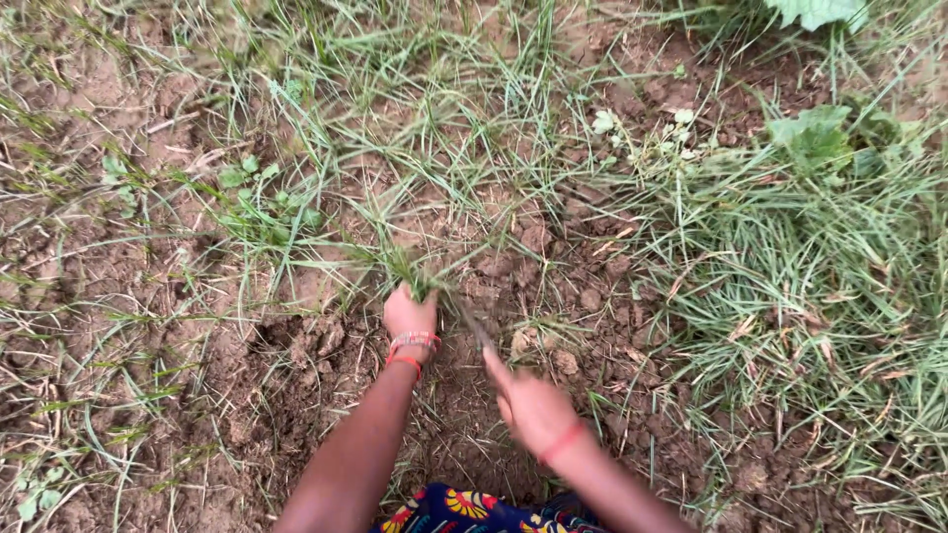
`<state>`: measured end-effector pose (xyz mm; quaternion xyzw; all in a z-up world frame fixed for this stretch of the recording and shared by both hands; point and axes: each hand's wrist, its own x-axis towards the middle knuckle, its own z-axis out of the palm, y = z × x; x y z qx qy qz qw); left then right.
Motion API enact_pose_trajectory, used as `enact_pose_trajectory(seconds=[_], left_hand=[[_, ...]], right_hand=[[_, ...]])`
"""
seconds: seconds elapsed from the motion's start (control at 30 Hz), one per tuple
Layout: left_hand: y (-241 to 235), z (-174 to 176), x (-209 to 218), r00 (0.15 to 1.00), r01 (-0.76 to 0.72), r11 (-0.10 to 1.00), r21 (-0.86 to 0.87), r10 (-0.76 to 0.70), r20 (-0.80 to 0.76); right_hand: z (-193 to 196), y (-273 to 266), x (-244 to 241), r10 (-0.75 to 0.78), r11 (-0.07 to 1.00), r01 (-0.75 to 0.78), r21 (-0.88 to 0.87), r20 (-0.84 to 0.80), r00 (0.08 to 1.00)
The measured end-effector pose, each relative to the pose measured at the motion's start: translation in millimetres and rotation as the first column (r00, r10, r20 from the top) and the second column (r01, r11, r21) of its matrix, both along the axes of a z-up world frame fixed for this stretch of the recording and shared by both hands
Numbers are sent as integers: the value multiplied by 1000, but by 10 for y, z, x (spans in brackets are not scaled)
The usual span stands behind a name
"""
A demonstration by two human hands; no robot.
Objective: Clear grass and weeds from the soil using a hand tool.
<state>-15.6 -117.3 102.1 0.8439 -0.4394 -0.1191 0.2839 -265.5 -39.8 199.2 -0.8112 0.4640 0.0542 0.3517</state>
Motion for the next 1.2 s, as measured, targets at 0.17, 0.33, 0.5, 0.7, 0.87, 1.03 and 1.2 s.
enact_pose_trajectory(seconds=[0.17, 0.33, 0.5, 0.7, 0.87, 1.03, 1.2], left_hand=[[349, -13, 215, 996, -75, 995, -73, 71, -53], [731, 1, 592, 911, -98, 983, -157, 25, -413], [883, 658, 619, 503, -44, 998, 51, 67, -861], [540, 701, 203, 897, 352, 927, 128, -295, -330], [280, 504, -154, 859, 439, 855, 275, -489, 153], [146, 705, -482, 769, 456, 735, 502, -609, 194], [39, 416, -383, 802, 322, 689, 649, -563, 200]], right_hand=[[-229, 500, -554, -109, 994, 111, 8, 277, 955], [110, 552, -675, -296, 952, 226, 207, 431, 852], [813, 387, -642, -541, 815, 505, 283, 60, 839], [295, 568, -813, -357, 890, 456, -9, 607, 710], [533, 560, -837, -545, 838, 506, 204, 357, 759], [553, 499, -867, -594, 802, 534, 268, 262, 761], [362, 465, -919, -540, 841, 498, 209, 346, 767]])
